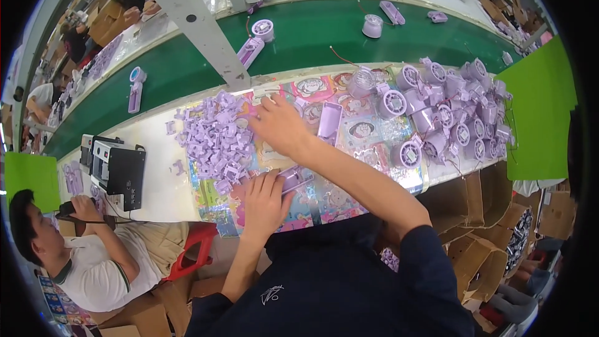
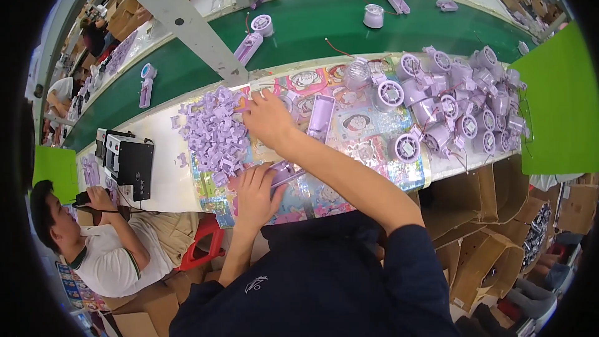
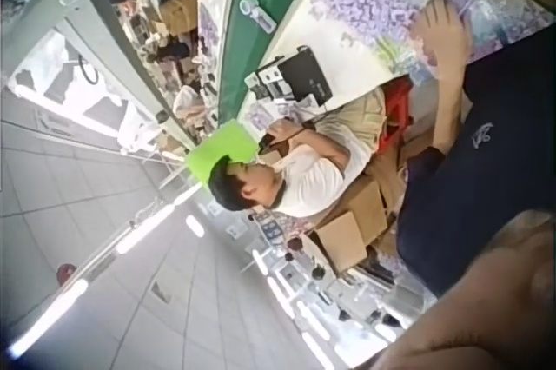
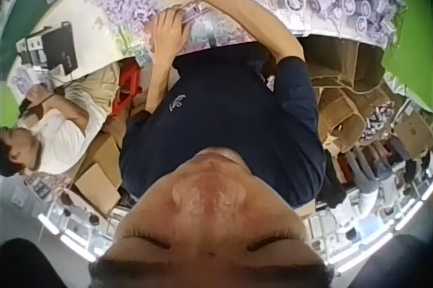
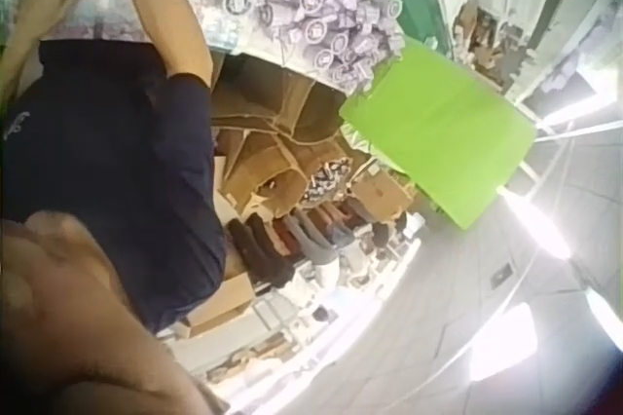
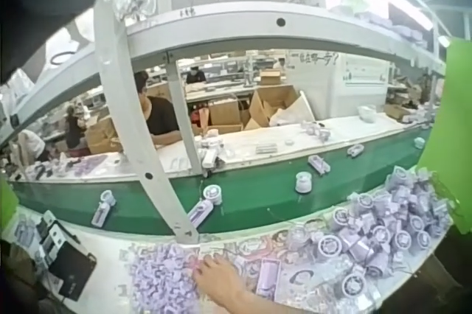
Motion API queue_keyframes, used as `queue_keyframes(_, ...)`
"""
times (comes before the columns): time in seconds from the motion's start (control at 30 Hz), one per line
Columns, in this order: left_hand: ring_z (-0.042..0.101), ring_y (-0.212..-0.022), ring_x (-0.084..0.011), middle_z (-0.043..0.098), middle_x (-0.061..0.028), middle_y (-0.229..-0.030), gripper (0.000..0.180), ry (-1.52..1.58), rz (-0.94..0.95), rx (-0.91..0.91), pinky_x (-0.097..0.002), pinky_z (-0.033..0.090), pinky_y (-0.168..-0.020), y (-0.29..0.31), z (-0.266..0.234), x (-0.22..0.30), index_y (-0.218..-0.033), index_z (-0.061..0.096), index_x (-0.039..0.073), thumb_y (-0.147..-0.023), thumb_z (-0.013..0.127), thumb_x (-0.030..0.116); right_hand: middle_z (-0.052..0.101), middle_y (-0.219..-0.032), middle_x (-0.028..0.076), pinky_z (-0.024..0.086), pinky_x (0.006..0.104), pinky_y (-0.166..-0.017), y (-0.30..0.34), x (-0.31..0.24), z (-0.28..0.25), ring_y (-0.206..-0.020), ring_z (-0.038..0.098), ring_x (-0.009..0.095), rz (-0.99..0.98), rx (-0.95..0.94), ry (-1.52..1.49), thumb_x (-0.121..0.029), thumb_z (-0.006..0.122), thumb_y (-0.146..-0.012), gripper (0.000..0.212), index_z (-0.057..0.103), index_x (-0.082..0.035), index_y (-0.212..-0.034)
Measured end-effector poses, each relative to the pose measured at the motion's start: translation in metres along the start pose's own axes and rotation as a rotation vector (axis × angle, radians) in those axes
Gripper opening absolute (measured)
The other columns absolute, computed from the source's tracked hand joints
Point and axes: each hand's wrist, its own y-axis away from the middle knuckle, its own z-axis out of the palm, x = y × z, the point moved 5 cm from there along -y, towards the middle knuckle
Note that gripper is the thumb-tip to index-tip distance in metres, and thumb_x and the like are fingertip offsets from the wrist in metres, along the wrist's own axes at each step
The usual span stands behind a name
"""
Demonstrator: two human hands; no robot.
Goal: The person assembles portable fans by fitting together fan heads, connector pieces, and handles by hand and placing the assembled units onto a conveyor belt.
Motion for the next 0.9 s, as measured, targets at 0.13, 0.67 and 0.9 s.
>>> queue_keyframes(0.13, 0.058, -0.109, -0.0363, 0.061, -0.0172, -0.121, 0.045, 0.062, -0.045, 0.024, -0.0469, 0.043, -0.096, -0.001, -0.008, 0.003, -0.116, 0.062, 0.0, -0.077, 0.079, 0.017, 0.067, -0.101, 0.009, 0.046, 0.0411, -0.094, -0.002, 0.002, -0.003, -0.105, 0.06, 0.027, -0.007, -0.065, 0.001, -0.013, 0.072, -0.074, 0.036, 0.067, -0.008, -0.109)
queue_keyframes(0.67, 0.059, -0.122, -0.0344, 0.056, -0.0174, -0.136, 0.058, 0.683, -0.195, 0.054, -0.0454, 0.049, -0.102, -0.138, 0.02, -0.035, -0.139, 0.054, 0.008, -0.086, 0.075, 0.016, 0.064, -0.122, 0.01, 0.049, 0.0277, -0.092, 0.12, 0.048, -0.094, -0.113, 0.061, 0.014, 0.802, 0.317, -1.284, 0.003, 0.061, -0.096, 0.029, 0.054, 0.0, -0.124)
queue_keyframes(0.9, 0.061, -0.122, -0.0279, 0.059, -0.0204, -0.133, 0.059, 2.093, -0.433, -0.105, -0.0419, 0.049, -0.105, -0.085, -0.016, 0.034, -0.143, 0.044, -0.003, -0.095, 0.058, 0.029, 0.064, -0.129, 0.013, 0.044, 0.0333, -0.103, 0.119, -0.001, -0.152, -0.118, 0.06, 0.02, 0.695, 0.591, -1.059, -0.007, 0.059, -0.101, 0.033, 0.057, 0.0, -0.132)
